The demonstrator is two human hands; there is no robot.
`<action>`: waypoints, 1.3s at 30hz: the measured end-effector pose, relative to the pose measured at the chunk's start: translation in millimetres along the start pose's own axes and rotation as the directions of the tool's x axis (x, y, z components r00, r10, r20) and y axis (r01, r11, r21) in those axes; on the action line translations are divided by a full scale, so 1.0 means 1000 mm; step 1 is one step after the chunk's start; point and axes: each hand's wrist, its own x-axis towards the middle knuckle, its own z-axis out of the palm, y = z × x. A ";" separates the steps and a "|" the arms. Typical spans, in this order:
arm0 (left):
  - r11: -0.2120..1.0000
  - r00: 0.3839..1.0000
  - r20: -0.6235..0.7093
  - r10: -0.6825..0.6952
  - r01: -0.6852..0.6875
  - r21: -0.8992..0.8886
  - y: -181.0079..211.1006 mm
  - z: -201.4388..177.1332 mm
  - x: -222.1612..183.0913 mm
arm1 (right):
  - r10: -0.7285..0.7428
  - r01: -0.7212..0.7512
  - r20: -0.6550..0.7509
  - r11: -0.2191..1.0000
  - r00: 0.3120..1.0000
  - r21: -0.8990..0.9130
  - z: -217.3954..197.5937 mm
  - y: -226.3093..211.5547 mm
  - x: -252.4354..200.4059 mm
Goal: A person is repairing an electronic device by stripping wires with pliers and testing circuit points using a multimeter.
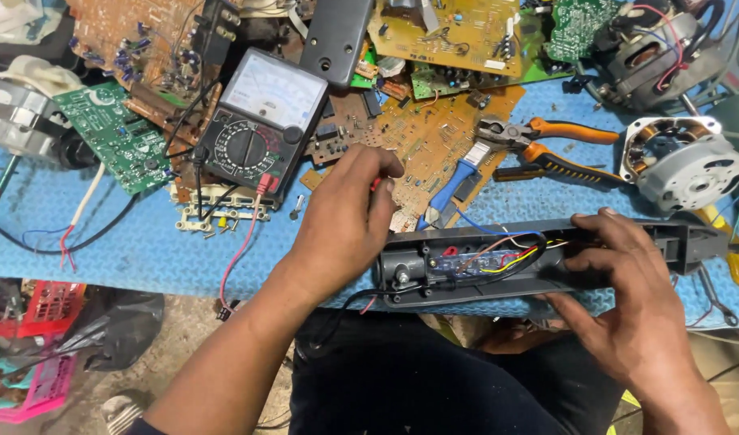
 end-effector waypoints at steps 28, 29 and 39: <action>0.843 0.930 0.361 0.069 0.139 -0.519 0.094 0.065 -0.007 | 0.044 -0.026 -0.119 0.989 0.992 0.144 -0.001 -0.015 0.004; 0.810 0.915 0.404 0.013 0.227 -0.541 0.096 0.065 -0.008 | 0.025 0.004 -0.168 0.985 0.985 0.170 0.002 -0.013 0.002; 0.871 0.837 0.535 -0.110 0.341 -0.354 0.089 0.061 -0.017 | -0.057 0.110 -0.257 0.974 0.965 0.198 0.014 -0.010 -0.004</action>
